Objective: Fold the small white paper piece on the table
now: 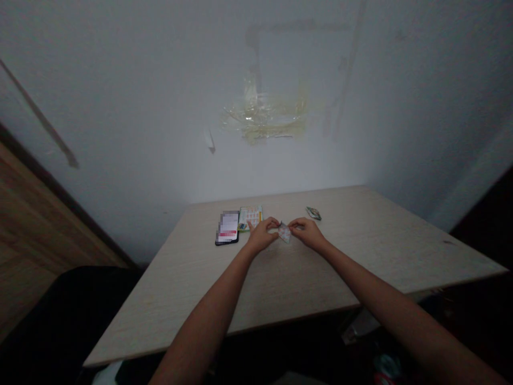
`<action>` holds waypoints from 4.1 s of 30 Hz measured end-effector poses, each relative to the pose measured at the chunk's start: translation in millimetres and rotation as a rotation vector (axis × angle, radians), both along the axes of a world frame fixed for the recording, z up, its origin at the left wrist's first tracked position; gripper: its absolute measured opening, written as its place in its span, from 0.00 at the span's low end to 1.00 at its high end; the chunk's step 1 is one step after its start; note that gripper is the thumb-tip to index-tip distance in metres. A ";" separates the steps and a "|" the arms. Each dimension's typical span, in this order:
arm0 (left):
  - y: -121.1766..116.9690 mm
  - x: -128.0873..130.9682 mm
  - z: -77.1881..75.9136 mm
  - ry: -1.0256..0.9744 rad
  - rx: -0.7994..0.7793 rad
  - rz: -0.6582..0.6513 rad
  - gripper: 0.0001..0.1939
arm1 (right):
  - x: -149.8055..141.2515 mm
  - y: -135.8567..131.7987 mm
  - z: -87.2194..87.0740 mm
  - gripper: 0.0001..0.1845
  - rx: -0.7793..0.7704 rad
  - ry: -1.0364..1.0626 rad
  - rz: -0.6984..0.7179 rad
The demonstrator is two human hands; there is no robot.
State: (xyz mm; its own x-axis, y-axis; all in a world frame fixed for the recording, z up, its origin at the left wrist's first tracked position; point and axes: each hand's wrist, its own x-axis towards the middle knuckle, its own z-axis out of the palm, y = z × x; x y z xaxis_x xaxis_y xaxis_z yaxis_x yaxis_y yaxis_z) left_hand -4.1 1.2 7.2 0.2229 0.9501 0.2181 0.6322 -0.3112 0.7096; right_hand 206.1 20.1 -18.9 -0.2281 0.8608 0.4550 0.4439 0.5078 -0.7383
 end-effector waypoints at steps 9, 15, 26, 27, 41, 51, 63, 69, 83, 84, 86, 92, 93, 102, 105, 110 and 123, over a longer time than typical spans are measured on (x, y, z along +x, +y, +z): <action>1.5 -6.9 -1.0 0.108 0.059 -0.041 0.14 | 5.3 3.0 -2.8 0.09 0.046 -0.099 -0.015; 2.5 -10.9 -2.3 0.186 0.061 -0.047 0.14 | 7.9 3.8 -0.7 0.08 0.105 -0.171 0.000; 1.9 -10.9 -0.2 0.308 0.070 -0.029 0.10 | 12.7 6.4 -2.0 0.07 0.115 -0.265 0.019; 1.5 -11.0 -0.3 0.316 0.078 -0.026 0.10 | 12.7 6.5 -2.6 0.07 0.121 -0.275 0.020; -4.1 4.5 -4.4 0.319 0.125 0.034 0.07 | 7.8 5.0 -10.1 0.07 0.133 -0.357 -0.073; -7.2 4.2 -6.2 0.379 0.139 0.053 0.10 | 7.4 1.2 -8.3 0.09 0.161 -0.363 -0.058; -8.4 8.0 -11.1 0.473 0.172 0.080 0.14 | 5.6 4.0 -13.9 0.08 0.155 -0.364 -0.084; -8.2 5.3 -9.2 0.482 0.171 0.069 0.15 | 6.2 4.6 -15.5 0.08 0.142 -0.353 -0.089; -4.7 2.2 -10.4 0.501 0.218 0.049 0.19 | 6.4 7.2 -16.1 0.07 0.126 -0.355 -0.079; -5.1 2.3 -10.7 0.514 0.228 0.049 0.19 | 6.4 7.0 -15.9 0.08 0.127 -0.358 -0.077; -5.7 2.7 -11.4 0.551 0.249 0.054 0.20 | 6.2 5.8 -15.1 0.09 0.126 -0.373 -0.077; -8.3 3.5 -12.9 0.684 0.286 0.088 0.22 | 4.8 0.8 -11.1 0.13 0.126 -0.464 -0.078; -8.7 3.5 -13.0 0.697 0.293 0.089 0.22 | 4.3 0.4 -10.5 0.14 0.125 -0.481 -0.082; -7.5 1.9 -15.7 0.697 0.322 0.084 0.22 | 0.2 -5.3 -3.9 0.18 0.102 -0.639 -0.098; -7.4 1.3 -16.7 0.683 0.331 0.084 0.22 | -0.5 -7.1 -3.2 0.18 0.118 -0.658 -0.101; -9.5 2.0 -15.1 0.682 0.377 0.082 0.21 | 1.1 -7.0 -5.2 0.16 0.184 -0.631 -0.067; -11.0 1.8 -13.0 0.725 0.336 0.093 0.22 | 8.1 -8.5 0.1 0.09 0.226 -0.528 -0.063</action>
